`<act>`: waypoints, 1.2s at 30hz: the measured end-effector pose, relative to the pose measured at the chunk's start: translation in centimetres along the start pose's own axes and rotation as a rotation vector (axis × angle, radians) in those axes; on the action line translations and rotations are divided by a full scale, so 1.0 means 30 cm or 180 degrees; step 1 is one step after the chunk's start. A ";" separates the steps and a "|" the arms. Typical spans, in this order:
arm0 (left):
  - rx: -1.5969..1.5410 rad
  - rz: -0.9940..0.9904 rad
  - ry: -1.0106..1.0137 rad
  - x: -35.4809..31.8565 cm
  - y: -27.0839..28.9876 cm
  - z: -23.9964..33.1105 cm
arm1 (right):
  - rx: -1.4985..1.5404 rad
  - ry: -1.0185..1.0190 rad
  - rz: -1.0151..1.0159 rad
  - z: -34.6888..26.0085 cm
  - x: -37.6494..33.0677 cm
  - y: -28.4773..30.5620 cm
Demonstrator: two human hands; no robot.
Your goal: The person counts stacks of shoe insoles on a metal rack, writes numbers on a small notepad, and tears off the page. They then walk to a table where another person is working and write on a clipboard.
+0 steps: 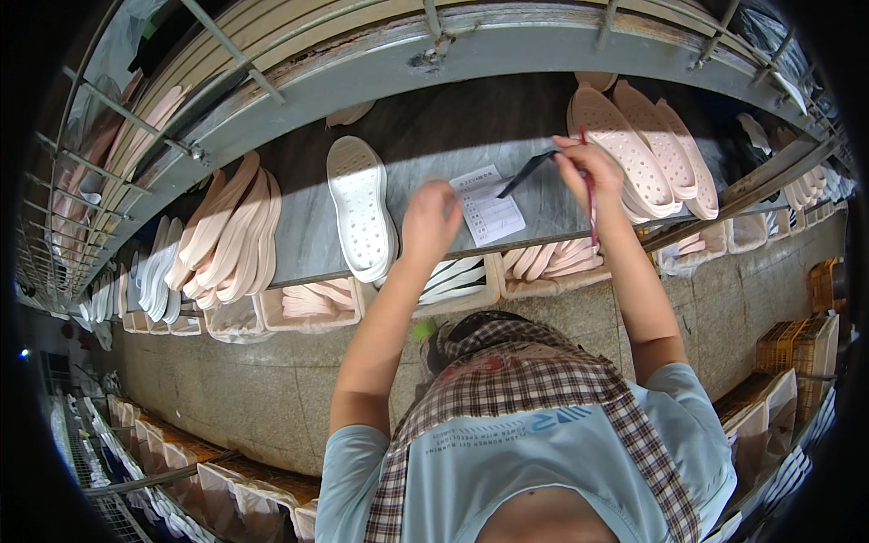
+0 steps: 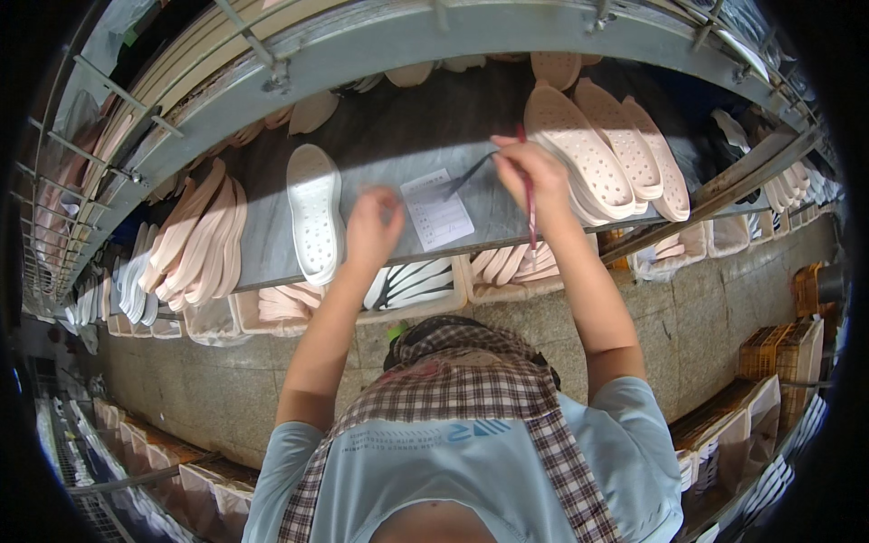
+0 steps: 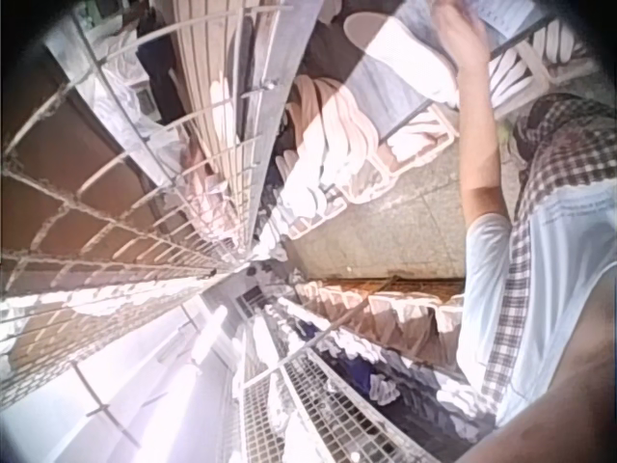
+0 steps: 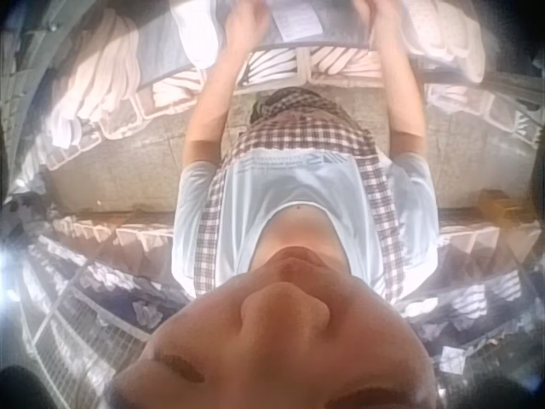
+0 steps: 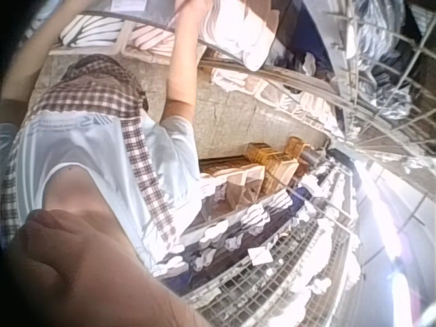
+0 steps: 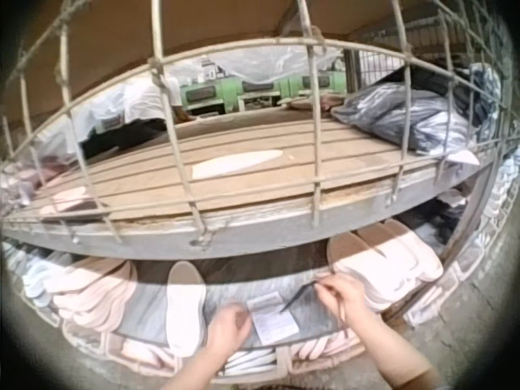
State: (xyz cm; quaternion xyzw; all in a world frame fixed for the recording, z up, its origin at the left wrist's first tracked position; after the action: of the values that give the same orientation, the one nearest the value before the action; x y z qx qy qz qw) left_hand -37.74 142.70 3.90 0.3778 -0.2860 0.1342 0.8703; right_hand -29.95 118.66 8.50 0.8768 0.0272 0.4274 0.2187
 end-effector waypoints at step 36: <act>0.1048 -0.1766 -0.0847 0.043 -0.040 0.019 | 0.0168 -0.0185 -0.1089 0.002 -0.182 -0.142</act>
State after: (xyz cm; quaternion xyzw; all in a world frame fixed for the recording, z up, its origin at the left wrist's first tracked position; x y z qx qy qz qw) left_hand -36.41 141.47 4.28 0.5907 -0.2579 -0.1136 0.7561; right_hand -32.76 121.21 2.71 0.8768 0.1810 0.3575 0.2659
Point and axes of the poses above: each hand's wrist, its own x-axis towards the middle knuckle, its own y-axis out of the back of the hand, z = x × y, the point moved 2 cm from there along x, towards the middle knuckle, and after that the axes turned 1 degree about -z, right-handed, at the moved point
